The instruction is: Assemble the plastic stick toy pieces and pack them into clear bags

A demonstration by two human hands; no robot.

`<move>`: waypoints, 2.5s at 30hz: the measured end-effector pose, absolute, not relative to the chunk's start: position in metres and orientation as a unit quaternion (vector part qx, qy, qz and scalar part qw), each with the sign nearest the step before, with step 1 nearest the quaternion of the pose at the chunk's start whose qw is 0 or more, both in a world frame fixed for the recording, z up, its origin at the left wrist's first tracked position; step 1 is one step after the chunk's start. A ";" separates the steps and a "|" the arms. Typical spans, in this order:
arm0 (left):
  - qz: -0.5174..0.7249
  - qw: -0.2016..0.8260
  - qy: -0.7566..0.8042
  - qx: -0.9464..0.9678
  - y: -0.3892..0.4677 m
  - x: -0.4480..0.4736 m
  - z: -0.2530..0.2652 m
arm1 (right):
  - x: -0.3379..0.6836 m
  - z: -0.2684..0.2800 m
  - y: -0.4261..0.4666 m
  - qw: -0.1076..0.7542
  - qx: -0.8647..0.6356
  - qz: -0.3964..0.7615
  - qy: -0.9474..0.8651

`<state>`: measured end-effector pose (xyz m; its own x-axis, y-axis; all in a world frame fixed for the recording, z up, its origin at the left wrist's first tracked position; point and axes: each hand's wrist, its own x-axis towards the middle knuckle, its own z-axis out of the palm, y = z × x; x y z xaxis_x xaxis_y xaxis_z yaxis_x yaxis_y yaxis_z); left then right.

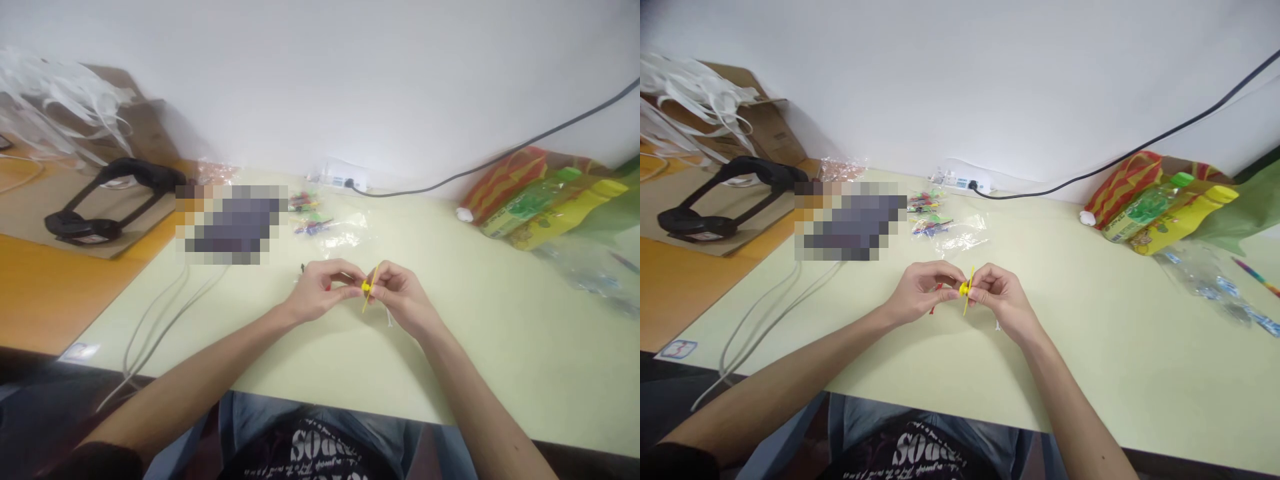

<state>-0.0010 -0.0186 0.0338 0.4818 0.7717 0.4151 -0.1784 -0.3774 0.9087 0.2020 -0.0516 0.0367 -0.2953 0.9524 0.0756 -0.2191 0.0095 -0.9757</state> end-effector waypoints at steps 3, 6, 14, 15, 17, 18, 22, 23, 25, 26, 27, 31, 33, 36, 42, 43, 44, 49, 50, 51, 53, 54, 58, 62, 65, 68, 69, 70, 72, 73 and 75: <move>0.470 0.513 0.218 0.684 -0.019 0.001 0.032 | 0.200 0.035 -0.051 0.481 -0.351 0.610 -0.523; 0.473 0.507 0.218 0.687 -0.020 0.002 0.030 | 0.198 0.032 -0.051 0.484 -0.349 0.611 -0.520; 0.466 0.381 0.219 0.768 -0.011 -0.009 0.044 | 0.200 0.038 -0.050 0.480 -0.373 0.583 -0.538; 0.470 0.352 0.224 0.778 -0.008 -0.012 0.046 | 0.203 0.039 -0.050 0.487 -0.379 0.572 -0.540; 0.464 0.300 0.240 0.798 -0.003 -0.020 0.046 | 0.213 0.042 -0.047 0.520 -0.390 0.539 -0.536; 0.447 0.277 0.245 0.814 0.000 -0.023 0.045 | 0.219 0.043 -0.046 0.539 -0.398 0.516 -0.534; 0.320 0.195 0.230 0.898 0.007 -0.033 0.040 | 0.241 0.044 -0.041 0.528 -0.484 0.373 -0.590; 0.288 0.180 0.223 0.914 0.009 -0.034 0.039 | 0.245 0.044 -0.041 0.497 -0.509 0.332 -0.619; 0.244 0.165 0.212 0.932 0.010 -0.034 0.038 | 0.251 0.044 -0.041 0.421 -0.535 0.264 -0.683; 0.235 0.163 0.208 0.935 0.010 -0.034 0.039 | 0.253 0.044 -0.041 0.381 -0.536 0.241 -0.714; 0.231 0.164 0.207 0.936 0.010 -0.035 0.039 | 0.254 0.043 -0.042 0.342 -0.532 0.226 -0.741; 0.236 0.173 0.217 0.931 0.010 -0.036 0.038 | 0.252 0.038 -0.043 0.233 -0.521 0.205 -0.795; 0.229 0.172 0.224 0.932 0.010 -0.037 0.038 | 0.250 0.035 -0.043 0.208 -0.519 0.202 -0.804; 0.219 0.168 0.228 0.934 0.010 -0.038 0.038 | 0.248 0.032 -0.043 0.190 -0.514 0.204 -0.812; 0.244 0.150 0.213 0.934 0.010 -0.035 0.041 | 0.241 0.030 -0.043 0.225 -0.505 0.255 -0.793; 0.252 0.147 0.202 0.935 0.008 -0.033 0.040 | 0.238 0.031 -0.043 0.243 -0.501 0.275 -0.783; 0.258 0.142 0.191 0.936 0.007 -0.031 0.039 | 0.235 0.033 -0.044 0.261 -0.496 0.301 -0.771; 0.271 0.114 0.151 0.944 -0.002 -0.018 0.029 | 0.218 0.043 -0.051 0.305 -0.467 0.435 -0.706; 0.272 0.114 0.147 0.944 -0.004 -0.016 0.028 | 0.215 0.044 -0.053 0.308 -0.461 0.451 -0.700; 0.272 0.116 0.143 0.944 -0.005 -0.015 0.028 | 0.212 0.044 -0.053 0.311 -0.454 0.462 -0.695; 0.270 0.126 0.139 0.944 -0.006 -0.014 0.028 | 0.209 0.044 -0.054 0.313 -0.446 0.475 -0.691; 0.272 0.133 0.138 0.943 -0.006 -0.014 0.028 | 0.209 0.044 -0.054 0.312 -0.446 0.474 -0.692; 0.286 0.150 0.142 0.936 -0.004 -0.016 0.028 | 0.219 0.045 -0.053 0.277 -0.462 0.405 -0.738; 0.294 0.144 0.164 0.931 -0.002 -0.017 0.027 | 0.240 0.044 -0.049 0.219 -0.505 0.226 -0.804; 0.294 0.141 0.175 0.929 -0.002 -0.017 0.027 | 0.251 0.036 -0.046 0.177 -0.538 0.134 -0.813; 0.289 0.139 0.178 0.930 -0.003 -0.016 0.028 | 0.251 0.025 -0.042 0.157 -0.555 0.105 -0.810; 0.288 0.138 0.178 0.931 -0.003 -0.016 0.028 | 0.249 0.022 -0.041 0.155 -0.559 0.104 -0.808; 0.288 0.137 0.178 0.931 -0.003 -0.016 0.028 | 0.247 0.019 -0.040 0.155 -0.563 0.106 -0.805; 0.291 0.137 0.176 0.930 -0.004 -0.016 0.029 | 0.243 0.014 -0.039 0.161 -0.565 0.109 -0.802; 0.293 0.137 0.175 0.930 -0.004 -0.016 0.029 | 0.241 0.013 -0.039 0.165 -0.565 0.112 -0.801; 0.297 0.136 0.175 0.929 -0.004 -0.016 0.029 | 0.236 0.012 -0.039 0.172 -0.563 0.115 -0.800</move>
